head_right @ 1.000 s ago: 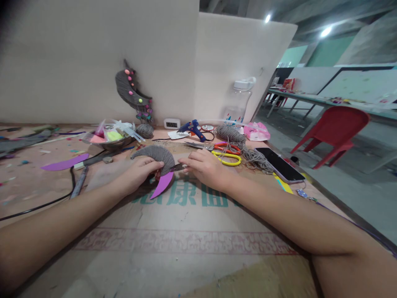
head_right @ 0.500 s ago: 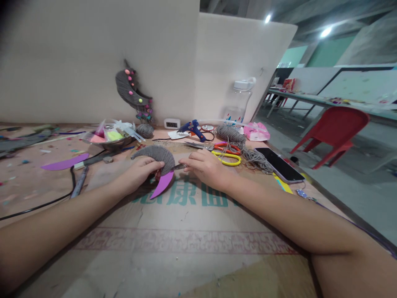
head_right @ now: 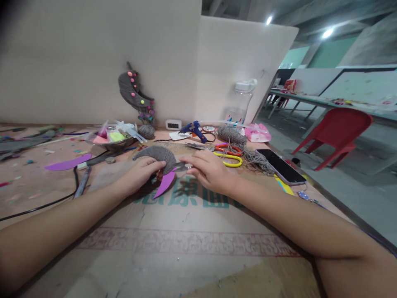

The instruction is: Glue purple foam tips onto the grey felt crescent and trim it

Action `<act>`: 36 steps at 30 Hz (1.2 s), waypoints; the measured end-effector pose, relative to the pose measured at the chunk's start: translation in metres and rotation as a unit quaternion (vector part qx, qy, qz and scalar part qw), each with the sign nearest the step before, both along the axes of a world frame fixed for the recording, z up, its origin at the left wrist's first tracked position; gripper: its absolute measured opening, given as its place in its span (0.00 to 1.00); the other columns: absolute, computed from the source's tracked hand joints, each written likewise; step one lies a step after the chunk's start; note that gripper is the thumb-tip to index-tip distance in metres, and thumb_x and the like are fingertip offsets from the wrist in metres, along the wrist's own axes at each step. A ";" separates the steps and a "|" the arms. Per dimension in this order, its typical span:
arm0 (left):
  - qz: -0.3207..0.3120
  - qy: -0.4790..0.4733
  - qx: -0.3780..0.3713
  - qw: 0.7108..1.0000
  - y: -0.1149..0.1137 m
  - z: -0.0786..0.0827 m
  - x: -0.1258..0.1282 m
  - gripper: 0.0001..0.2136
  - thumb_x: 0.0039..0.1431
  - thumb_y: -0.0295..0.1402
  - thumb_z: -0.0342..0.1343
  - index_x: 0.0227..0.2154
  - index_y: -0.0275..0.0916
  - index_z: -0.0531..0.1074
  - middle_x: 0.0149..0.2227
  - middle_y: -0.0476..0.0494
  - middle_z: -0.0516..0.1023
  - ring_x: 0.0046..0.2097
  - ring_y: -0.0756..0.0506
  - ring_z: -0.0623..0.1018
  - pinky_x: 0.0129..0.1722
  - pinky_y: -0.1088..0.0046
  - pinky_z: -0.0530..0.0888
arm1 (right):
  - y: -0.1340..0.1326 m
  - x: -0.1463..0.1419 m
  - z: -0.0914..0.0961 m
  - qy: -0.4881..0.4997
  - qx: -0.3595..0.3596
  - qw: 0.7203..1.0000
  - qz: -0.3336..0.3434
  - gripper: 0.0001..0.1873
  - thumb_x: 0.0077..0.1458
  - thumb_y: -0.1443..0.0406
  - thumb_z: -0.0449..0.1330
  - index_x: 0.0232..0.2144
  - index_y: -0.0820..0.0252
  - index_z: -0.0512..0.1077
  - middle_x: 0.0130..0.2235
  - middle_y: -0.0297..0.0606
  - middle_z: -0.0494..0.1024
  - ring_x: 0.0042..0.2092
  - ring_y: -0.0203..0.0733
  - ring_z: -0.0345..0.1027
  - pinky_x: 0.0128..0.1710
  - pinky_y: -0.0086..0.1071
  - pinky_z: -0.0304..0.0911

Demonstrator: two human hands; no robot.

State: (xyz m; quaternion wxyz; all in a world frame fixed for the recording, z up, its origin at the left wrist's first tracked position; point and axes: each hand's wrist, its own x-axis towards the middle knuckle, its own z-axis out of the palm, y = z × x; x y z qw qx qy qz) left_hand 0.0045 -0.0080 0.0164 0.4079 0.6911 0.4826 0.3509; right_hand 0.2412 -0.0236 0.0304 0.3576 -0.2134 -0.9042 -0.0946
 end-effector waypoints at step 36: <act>0.001 0.078 0.205 0.976 -0.019 0.001 0.005 0.14 0.60 0.44 0.53 0.26 0.39 0.71 0.28 0.48 0.75 0.33 0.48 0.73 0.35 0.73 0.66 | 0.004 -0.026 -0.012 0.165 -0.495 0.850 -0.074 0.14 0.55 0.59 0.56 0.24 0.62 0.70 0.23 0.31 0.71 0.26 0.33 0.62 0.27 0.27 0.58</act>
